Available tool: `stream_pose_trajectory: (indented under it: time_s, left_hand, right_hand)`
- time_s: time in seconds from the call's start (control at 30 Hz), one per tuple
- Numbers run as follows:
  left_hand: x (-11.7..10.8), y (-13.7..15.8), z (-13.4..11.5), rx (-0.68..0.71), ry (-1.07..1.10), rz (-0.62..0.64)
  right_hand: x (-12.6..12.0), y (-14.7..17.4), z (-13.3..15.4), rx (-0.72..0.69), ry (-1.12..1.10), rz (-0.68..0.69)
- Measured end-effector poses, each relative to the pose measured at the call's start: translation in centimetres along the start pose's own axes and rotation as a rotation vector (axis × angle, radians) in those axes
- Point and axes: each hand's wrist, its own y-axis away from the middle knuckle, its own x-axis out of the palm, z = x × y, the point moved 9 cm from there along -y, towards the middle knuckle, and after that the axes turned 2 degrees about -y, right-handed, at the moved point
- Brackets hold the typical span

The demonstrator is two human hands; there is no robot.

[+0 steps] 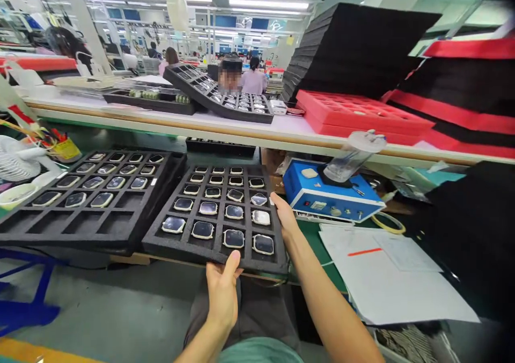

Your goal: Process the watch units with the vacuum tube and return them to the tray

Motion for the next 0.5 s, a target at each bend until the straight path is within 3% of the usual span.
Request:
stream_pose_trajectory:
  time_s: [0.13,0.2,0.27,0.3,0.37,0.43,0.47,0.5]
  left_hand:
    - [-0.9,-1.3,1.8,-0.174,-0.262,0.112]
    - [-0.6,-0.8,2.2,-0.314,-0.451,0.307]
    - [1.2,0.1,1.3,-0.293,-0.712,0.591]
    - [2.7,0.3,0.3,-0.179,-0.842,0.716]
    - [6.4,0.1,-2.9,0.221,-1.031,0.841]
    - [10.2,-0.1,-5.0,0.61,-1.177,0.888]
    - [11.8,-0.3,-5.1,0.745,-1.261,0.917]
    - [13.1,-0.6,-4.8,0.844,-1.356,0.953]
  right_hand:
    - [-0.2,-2.8,0.9,-0.057,0.123,-0.061]
    - [-1.0,-2.7,2.3,-0.125,0.176,-0.124]
    - [-2.5,-0.7,4.0,-0.197,0.225,-0.185]
    - [-3.5,1.0,4.8,-0.236,0.251,-0.217]
    - [-6.1,5.8,6.7,-0.386,0.35,-0.326]
    - [-10.1,12.1,8.3,-0.583,0.356,-0.59]
    - [-12.1,14.7,8.2,-0.616,0.309,-0.697]
    - [-13.7,16.2,7.3,-0.547,0.248,-0.735]
